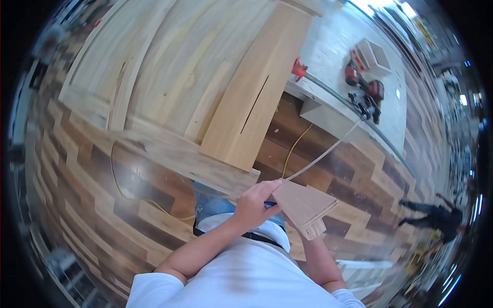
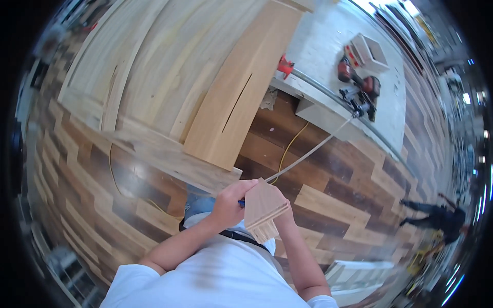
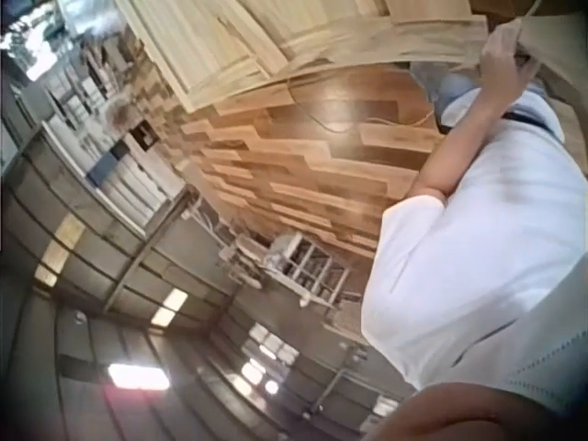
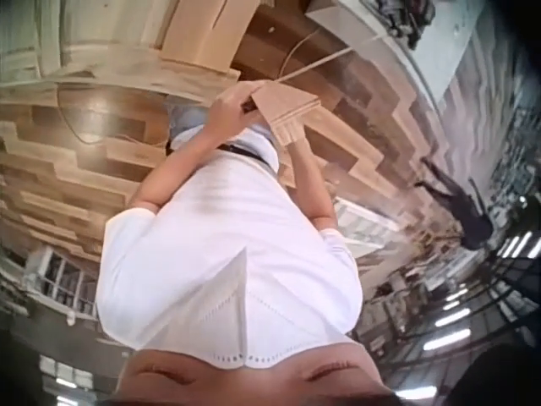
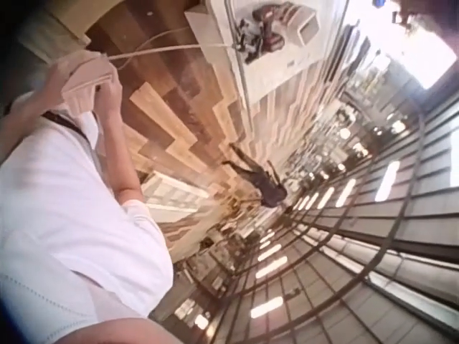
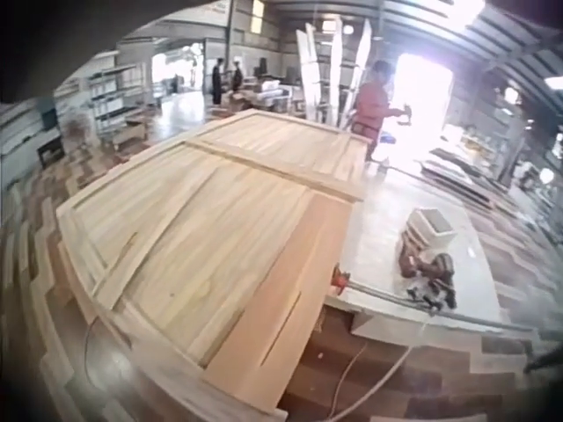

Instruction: Assembling and securing wooden planks to a larger panel using glue and a pneumatic nail gun.

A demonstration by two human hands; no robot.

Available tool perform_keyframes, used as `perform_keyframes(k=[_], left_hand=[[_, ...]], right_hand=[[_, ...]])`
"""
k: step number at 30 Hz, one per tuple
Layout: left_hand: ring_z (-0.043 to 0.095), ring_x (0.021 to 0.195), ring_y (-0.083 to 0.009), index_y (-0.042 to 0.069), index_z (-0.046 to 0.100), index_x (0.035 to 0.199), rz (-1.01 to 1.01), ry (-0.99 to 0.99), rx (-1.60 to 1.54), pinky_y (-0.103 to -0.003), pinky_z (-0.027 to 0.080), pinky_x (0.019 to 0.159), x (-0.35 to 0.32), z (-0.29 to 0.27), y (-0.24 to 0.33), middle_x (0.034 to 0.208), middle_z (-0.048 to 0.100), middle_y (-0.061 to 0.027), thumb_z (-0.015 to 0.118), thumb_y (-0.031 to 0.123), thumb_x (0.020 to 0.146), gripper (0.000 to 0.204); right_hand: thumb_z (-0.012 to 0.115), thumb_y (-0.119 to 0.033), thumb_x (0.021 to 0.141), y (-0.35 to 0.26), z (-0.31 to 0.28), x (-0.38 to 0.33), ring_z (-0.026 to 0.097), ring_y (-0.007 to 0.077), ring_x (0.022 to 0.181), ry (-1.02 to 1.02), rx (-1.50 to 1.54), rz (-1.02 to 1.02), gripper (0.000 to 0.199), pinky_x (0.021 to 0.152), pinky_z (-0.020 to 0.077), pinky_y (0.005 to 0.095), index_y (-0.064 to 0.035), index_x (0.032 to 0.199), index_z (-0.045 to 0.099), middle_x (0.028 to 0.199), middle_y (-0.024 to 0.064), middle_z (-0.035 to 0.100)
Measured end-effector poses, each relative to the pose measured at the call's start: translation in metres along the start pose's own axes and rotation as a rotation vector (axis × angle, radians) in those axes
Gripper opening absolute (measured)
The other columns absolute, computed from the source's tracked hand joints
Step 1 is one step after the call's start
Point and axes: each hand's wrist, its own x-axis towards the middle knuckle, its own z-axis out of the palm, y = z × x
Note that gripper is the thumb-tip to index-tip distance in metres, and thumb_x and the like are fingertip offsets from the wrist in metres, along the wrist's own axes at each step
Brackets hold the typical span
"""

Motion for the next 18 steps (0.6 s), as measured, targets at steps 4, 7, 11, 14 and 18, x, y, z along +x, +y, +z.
perform_keyframes(k=[4, 7, 11, 14, 18], left_hand=[[0.064, 0.095, -0.0313, 0.007, 0.058, 0.119, -0.149, 0.184, -0.107, -0.038, 0.053, 0.080, -0.002, 0.027, 0.023, 0.110, 0.064, -0.0121, 0.073, 0.011, 0.070, 0.051], [0.065, 0.093, -0.0294, 0.007, 0.059, 0.116, -0.171, 0.291, -0.120, -0.038, 0.054, 0.078, 0.011, 0.042, 0.025, 0.110, 0.064, -0.0119, 0.074, 0.011, 0.070, 0.049], [0.066, 0.089, -0.0275, 0.007, 0.061, 0.114, -0.450, 0.269, -0.316, -0.036, 0.053, 0.077, 0.007, 0.049, 0.013, 0.111, 0.064, -0.0111, 0.073, 0.015, 0.072, 0.044], [0.063, 0.096, -0.0271, 0.008, 0.060, 0.116, -0.393, 0.374, -0.173, -0.037, 0.052, 0.080, 0.014, 0.045, 0.004, 0.111, 0.063, -0.0098, 0.072, 0.020, 0.072, 0.047], [0.059, 0.102, -0.0293, 0.008, 0.059, 0.116, -0.303, 0.556, 0.108, -0.038, 0.050, 0.085, 0.022, 0.069, -0.007, 0.114, 0.060, -0.0103, 0.075, 0.020, 0.068, 0.052]], right_hand=[[0.065, -0.006, 0.082, -0.007, -0.046, 0.015, 0.064, 0.0251, 0.104, -0.282, -0.236, -0.057, 0.042, 0.088, 0.0504, 0.0325, -0.0061, 0.123, 0.057, 0.117, 0.0114, 0.063], [0.063, 0.002, 0.076, 0.027, -0.065, 0.036, 0.068, 0.0292, 0.091, -0.264, -0.476, -0.332, 0.034, 0.075, 0.0559, 0.0335, -0.0039, 0.109, 0.065, 0.115, 0.0121, 0.064], [0.066, 0.004, 0.075, 0.052, -0.097, 0.078, 0.070, 0.0251, 0.080, -0.306, -0.227, -0.561, 0.022, 0.067, 0.0576, 0.0313, -0.0022, 0.096, 0.069, 0.105, 0.0155, 0.068], [0.068, 0.005, 0.075, 0.062, -0.109, 0.112, 0.068, 0.0290, 0.093, -0.243, -0.158, -0.608, 0.032, 0.079, 0.0559, 0.0338, -0.0036, 0.105, 0.067, 0.109, 0.0164, 0.066], [0.068, 0.007, 0.070, 0.031, -0.079, 0.168, 0.062, 0.0334, 0.105, -0.645, -0.025, -0.450, 0.045, 0.087, 0.0519, 0.0359, -0.0035, 0.113, 0.062, 0.116, 0.0179, 0.061]])
